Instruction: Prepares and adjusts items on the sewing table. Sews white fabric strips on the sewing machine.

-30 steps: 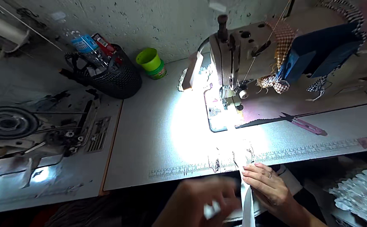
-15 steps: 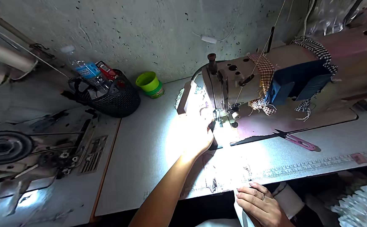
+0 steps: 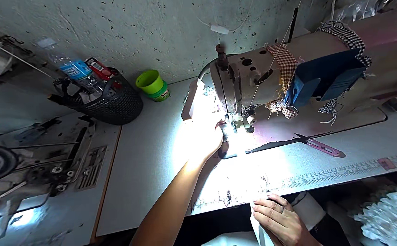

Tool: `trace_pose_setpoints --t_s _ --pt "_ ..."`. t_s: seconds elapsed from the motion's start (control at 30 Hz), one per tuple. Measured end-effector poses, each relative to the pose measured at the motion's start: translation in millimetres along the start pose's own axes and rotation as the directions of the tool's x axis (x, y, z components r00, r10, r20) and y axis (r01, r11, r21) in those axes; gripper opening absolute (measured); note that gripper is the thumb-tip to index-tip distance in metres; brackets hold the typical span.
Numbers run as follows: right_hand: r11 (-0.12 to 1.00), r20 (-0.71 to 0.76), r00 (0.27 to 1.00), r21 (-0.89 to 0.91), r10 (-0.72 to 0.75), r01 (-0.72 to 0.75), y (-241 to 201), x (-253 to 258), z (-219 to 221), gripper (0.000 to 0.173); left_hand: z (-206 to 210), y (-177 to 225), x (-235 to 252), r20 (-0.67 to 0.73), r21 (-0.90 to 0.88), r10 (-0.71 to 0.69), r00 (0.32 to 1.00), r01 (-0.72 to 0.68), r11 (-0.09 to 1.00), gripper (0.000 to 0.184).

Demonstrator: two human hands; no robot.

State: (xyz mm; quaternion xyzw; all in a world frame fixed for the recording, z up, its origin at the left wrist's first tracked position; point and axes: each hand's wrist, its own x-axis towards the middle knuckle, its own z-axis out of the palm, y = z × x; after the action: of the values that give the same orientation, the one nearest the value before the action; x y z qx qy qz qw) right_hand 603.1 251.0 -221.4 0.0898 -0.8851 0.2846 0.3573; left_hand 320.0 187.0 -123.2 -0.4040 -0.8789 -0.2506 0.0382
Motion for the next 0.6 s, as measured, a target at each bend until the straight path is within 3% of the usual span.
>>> trace_pose_setpoints --t_s 0.1,0.23,0.4,0.6 --pt "1.0 0.005 1.0 -0.008 -0.005 0.005 -0.8 -0.9 0.0 0.02 5.5 -3.9 -1.4 0.077 -0.091 -0.046 0.996 0.053 0.994 0.026" --pt "1.0 -0.008 1.0 -0.005 0.007 -0.008 -1.5 -0.5 1.6 0.019 5.5 -4.6 -1.1 0.093 -0.082 -0.034 0.995 0.042 0.996 0.029" --pt "0.994 -0.022 0.994 0.007 0.109 -0.109 5.5 18.4 2.2 0.022 10.5 -13.5 -2.0 0.106 -0.111 -0.017 0.994 0.028 0.993 0.03" --pt "0.976 0.007 0.985 -0.137 0.171 -0.168 16.9 54.1 9.5 0.022 9.2 -14.3 -1.4 0.161 -0.153 -0.034 0.986 0.059 0.986 0.034"
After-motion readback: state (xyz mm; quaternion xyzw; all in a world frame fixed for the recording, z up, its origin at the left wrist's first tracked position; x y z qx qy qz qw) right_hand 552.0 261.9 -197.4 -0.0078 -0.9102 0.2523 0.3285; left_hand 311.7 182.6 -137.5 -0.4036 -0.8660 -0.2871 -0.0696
